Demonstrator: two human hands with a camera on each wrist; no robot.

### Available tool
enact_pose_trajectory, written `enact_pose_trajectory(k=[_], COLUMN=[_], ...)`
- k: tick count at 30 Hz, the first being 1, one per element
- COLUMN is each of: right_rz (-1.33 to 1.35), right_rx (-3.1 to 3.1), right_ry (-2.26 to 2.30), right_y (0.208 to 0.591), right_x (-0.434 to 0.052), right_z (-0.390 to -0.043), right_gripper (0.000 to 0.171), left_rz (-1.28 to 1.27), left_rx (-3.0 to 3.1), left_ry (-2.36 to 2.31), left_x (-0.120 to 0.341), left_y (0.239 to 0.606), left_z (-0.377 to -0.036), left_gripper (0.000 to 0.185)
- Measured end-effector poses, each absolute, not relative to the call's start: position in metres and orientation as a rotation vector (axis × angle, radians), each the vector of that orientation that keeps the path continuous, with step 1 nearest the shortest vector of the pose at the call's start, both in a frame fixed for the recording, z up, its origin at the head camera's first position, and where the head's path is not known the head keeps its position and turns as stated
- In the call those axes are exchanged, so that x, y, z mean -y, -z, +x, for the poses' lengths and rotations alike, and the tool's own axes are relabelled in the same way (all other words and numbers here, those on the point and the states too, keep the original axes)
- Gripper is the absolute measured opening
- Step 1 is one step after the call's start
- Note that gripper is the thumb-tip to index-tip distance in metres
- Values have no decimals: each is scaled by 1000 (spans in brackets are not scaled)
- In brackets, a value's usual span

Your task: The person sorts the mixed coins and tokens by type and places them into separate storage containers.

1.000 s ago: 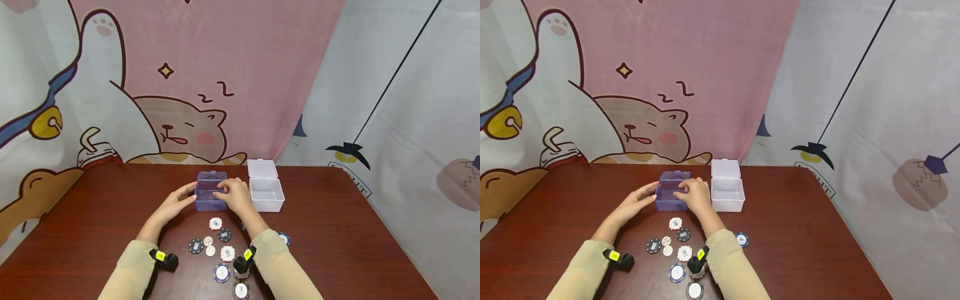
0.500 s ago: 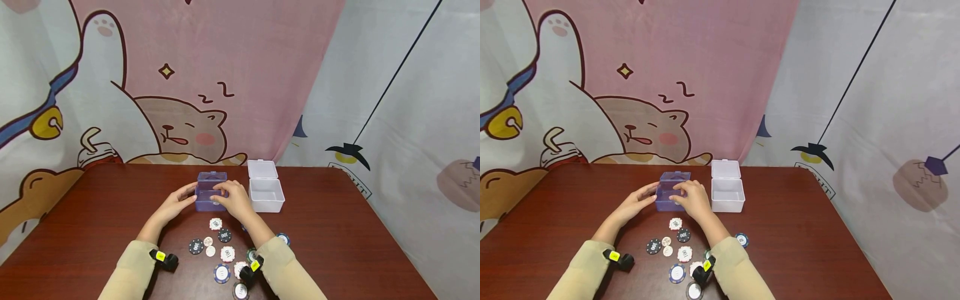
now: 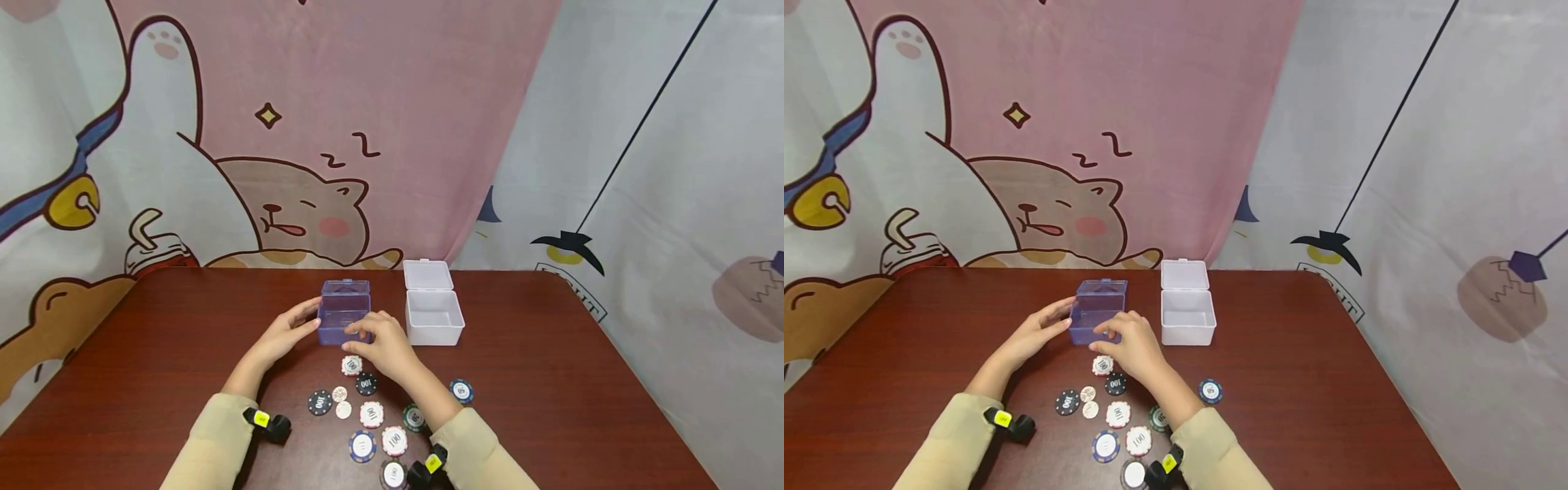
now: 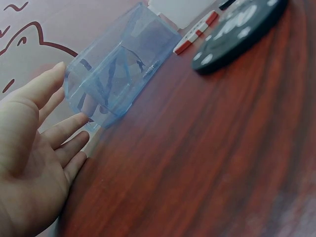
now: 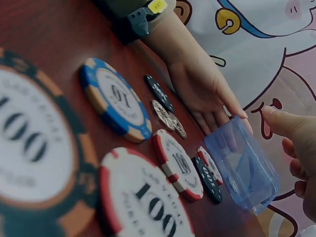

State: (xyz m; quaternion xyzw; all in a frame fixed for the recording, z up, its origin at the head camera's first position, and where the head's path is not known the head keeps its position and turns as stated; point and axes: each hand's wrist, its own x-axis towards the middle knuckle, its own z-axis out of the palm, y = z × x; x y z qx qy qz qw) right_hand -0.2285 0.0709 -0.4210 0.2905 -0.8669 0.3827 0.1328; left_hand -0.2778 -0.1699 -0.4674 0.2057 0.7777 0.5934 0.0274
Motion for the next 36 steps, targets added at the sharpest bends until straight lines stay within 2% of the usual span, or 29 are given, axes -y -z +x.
enact_pose_trajectory(k=[19, 36], right_rz=[971, 1128], right_rx=[2604, 2722], right_ry=[-1185, -1021], right_y=[435, 449], right_x=[-79, -77], right_z=[-204, -203], right_gripper=[26, 25], left_rz=[625, 637], left_rx=[-2421, -2416], left_ry=[-1819, -1829], left_x=[169, 170], left_y=[463, 467], left_z=[-276, -276], left_gripper=[52, 54])
